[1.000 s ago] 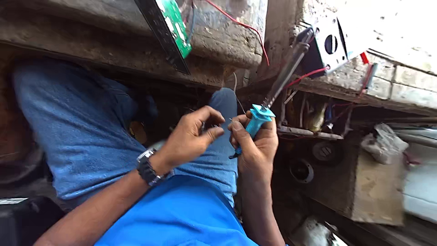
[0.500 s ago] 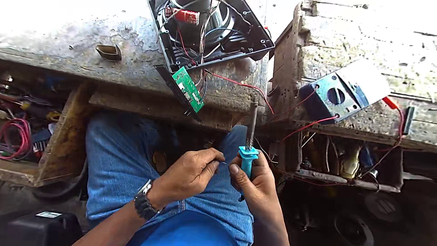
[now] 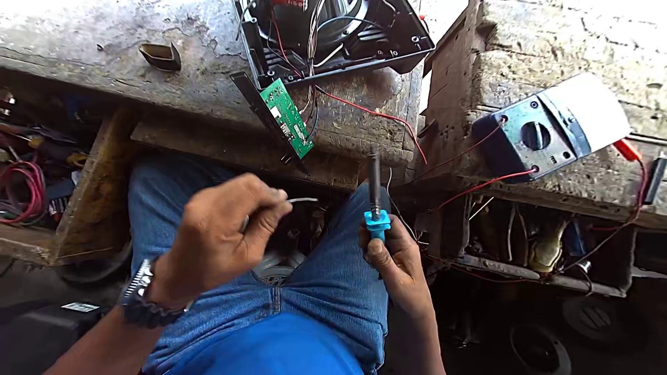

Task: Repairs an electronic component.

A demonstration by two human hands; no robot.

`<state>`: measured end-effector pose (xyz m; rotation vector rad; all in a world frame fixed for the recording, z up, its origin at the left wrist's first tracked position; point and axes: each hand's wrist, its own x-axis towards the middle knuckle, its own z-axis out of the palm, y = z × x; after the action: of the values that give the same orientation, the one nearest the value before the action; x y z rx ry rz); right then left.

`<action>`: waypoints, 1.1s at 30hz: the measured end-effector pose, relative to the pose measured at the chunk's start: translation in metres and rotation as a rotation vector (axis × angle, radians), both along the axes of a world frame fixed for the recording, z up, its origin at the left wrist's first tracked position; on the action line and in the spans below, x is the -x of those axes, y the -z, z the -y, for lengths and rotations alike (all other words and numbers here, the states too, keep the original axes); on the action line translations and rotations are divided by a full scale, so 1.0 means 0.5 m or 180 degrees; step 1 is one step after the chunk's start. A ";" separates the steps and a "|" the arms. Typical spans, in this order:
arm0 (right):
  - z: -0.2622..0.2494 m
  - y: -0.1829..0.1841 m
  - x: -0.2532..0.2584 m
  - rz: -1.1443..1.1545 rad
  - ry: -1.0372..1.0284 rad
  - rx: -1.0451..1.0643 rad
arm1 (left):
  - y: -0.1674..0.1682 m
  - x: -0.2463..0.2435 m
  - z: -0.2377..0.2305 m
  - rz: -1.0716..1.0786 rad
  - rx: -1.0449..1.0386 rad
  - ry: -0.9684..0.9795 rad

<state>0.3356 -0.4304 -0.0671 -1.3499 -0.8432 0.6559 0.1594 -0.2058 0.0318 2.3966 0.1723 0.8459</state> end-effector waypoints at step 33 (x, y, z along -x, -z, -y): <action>-0.062 0.006 0.003 0.1534 0.1197 -0.0126 | -0.061 -0.118 -0.106 -0.0579 -0.0827 0.0281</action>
<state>0.3338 -0.3993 -0.0701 -1.6041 -0.9378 0.0151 0.2182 -0.1530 0.0625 2.7030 0.0276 0.6422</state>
